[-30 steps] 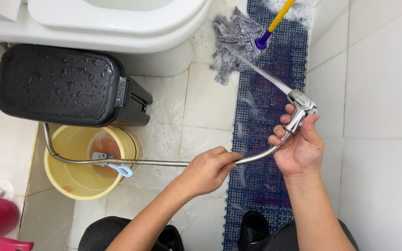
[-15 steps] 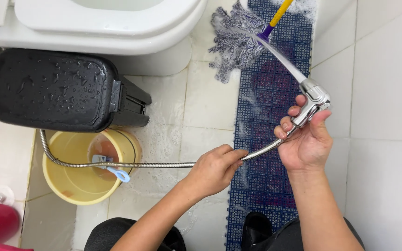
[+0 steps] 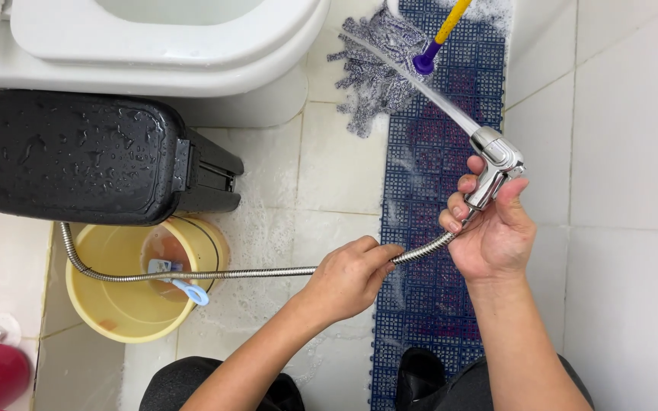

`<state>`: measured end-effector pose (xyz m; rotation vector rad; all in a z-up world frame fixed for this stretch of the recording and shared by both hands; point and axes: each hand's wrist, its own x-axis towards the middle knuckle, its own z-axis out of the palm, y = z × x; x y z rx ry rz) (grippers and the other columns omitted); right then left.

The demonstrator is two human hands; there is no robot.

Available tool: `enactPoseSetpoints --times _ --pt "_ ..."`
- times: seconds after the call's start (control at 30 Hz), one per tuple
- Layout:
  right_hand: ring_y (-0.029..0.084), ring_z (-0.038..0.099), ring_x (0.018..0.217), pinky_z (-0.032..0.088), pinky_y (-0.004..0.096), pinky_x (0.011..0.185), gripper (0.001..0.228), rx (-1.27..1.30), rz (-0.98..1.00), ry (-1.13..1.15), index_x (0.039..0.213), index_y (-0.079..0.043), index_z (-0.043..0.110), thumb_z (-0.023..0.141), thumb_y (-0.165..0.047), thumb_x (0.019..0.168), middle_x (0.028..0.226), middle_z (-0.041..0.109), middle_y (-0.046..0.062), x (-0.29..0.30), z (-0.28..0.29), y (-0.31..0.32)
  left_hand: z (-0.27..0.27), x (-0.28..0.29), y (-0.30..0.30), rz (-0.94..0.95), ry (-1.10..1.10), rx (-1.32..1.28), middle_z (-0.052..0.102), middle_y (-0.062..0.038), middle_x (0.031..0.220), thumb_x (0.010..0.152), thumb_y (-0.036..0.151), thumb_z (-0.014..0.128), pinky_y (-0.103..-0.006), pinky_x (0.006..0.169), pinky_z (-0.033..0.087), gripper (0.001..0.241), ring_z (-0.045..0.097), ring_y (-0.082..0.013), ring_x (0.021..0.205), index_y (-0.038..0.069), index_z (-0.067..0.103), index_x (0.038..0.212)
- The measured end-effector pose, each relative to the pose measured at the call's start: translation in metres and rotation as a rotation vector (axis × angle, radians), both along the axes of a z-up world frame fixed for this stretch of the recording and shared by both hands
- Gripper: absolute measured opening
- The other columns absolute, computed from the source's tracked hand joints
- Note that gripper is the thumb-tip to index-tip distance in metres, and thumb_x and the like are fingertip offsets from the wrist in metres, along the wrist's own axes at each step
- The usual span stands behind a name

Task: Washing a mop head using a bidet sprayer in a bathroom.

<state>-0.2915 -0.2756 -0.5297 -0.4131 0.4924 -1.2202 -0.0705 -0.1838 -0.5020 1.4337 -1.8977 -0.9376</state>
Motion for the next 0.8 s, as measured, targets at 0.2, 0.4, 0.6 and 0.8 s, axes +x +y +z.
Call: enactPoseSetpoints --times 0.2,0.4,0.6,0.8 --pt "0.018 0.058 0.082 0.044 0.032 0.069 0.060 -0.017 0.027 -0.018 0.141 -0.005 0.059 0.060 -0.053 0.106 0.106 0.065 0.004 0.005 0.002 0.000 -0.001 0.003 0.001 -0.010 -0.009 0.007 0.064 -0.013 0.089 0.093 0.012 0.067 -0.0453 0.071 0.056 0.027 0.068 -0.0339 0.081 0.011 0.073 0.119" --pt "0.018 0.057 0.081 0.043 0.031 0.068 0.062 -0.002 0.051 -0.046 0.141 -0.004 0.059 0.062 -0.053 0.105 0.103 0.065 0.004 0.009 0.002 0.002 0.002 0.007 0.005 0.014 -0.006 0.018 0.063 -0.012 0.086 0.094 0.014 0.067 -0.0449 0.069 0.055 0.026 0.067 -0.0333 0.078 0.012 0.073 0.119" --pt "0.018 0.057 0.079 0.044 0.031 0.067 0.060 0.018 0.051 -0.037 0.139 -0.004 0.060 0.063 -0.053 0.104 0.103 0.065 0.004 0.014 0.003 0.001 0.000 0.009 0.007 0.008 -0.020 0.010 0.063 -0.011 0.086 0.093 0.013 0.067 -0.0445 0.069 0.056 0.025 0.068 -0.0326 0.078 0.012 0.073 0.118" --pt "0.018 0.058 0.080 0.044 0.031 0.067 0.058 0.025 0.083 -0.022 0.139 -0.004 0.060 0.062 -0.051 0.105 0.103 0.066 0.004 0.013 0.002 0.004 0.003 0.009 0.010 -0.004 -0.023 -0.005 0.064 -0.012 0.088 0.093 0.013 0.067 -0.0445 0.069 0.056 0.025 0.068 -0.0329 0.079 0.011 0.073 0.117"
